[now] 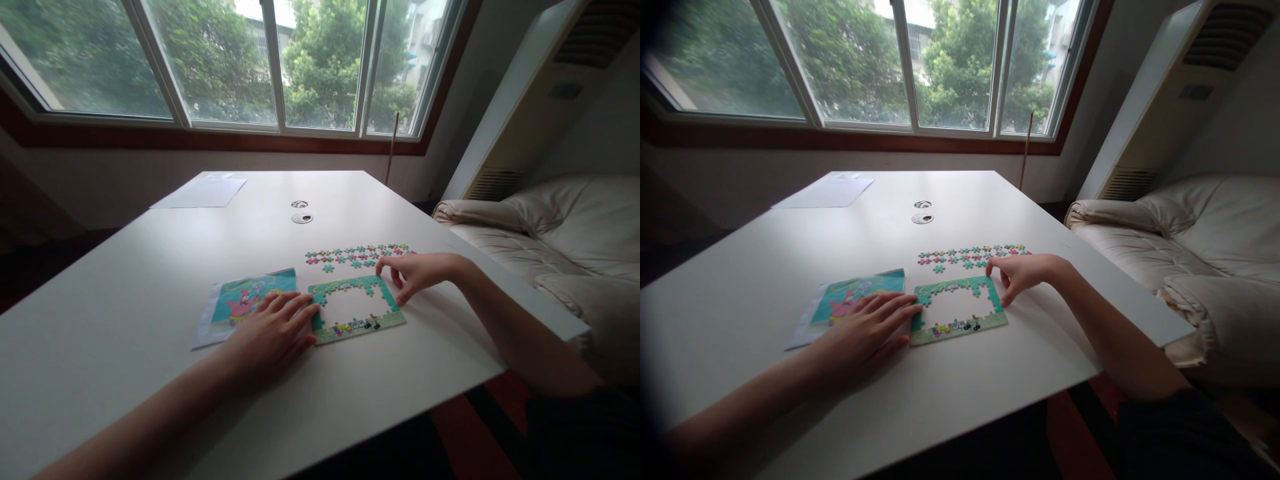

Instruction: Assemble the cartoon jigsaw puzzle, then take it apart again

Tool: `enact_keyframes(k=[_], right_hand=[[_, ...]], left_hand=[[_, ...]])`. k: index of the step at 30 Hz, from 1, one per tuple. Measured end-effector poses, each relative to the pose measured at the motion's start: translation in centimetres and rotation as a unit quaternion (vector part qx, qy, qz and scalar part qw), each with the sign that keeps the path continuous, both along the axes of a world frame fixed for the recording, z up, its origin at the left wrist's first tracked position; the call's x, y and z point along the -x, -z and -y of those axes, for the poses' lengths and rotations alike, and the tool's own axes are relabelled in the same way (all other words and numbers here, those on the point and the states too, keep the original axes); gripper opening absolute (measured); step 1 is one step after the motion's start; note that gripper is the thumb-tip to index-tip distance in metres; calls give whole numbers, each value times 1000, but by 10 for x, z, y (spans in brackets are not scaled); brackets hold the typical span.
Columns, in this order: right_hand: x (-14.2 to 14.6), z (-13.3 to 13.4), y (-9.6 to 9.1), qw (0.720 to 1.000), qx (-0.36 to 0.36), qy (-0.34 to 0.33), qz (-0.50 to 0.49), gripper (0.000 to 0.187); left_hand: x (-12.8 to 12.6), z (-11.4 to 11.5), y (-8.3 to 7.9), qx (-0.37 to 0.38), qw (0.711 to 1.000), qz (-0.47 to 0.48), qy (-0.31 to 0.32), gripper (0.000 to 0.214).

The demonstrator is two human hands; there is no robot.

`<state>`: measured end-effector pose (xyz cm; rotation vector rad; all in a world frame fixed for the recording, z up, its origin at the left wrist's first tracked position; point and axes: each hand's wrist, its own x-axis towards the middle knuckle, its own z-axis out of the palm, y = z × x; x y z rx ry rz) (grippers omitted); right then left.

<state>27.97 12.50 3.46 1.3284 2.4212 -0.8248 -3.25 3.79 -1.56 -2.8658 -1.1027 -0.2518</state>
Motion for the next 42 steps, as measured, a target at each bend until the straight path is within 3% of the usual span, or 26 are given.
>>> enact_keyframes(k=[23,29,35,42], right_hand=[[-14,-9,-5,998,-50,34,30,42],[-24,-17,-7,992,-104,62,23,39],[-41,-28,-11,980,-164,107,-12,34],[-75,-56,7,964,-214,157,-34,31]], left_hand=[[-5,-3,-1,21,999,23,-18,37],[-6,-5,-1,21,999,22,-13,37],[-5,-6,1,16,999,33,-11,37],[-5,-5,1,19,999,36,-9,38]])
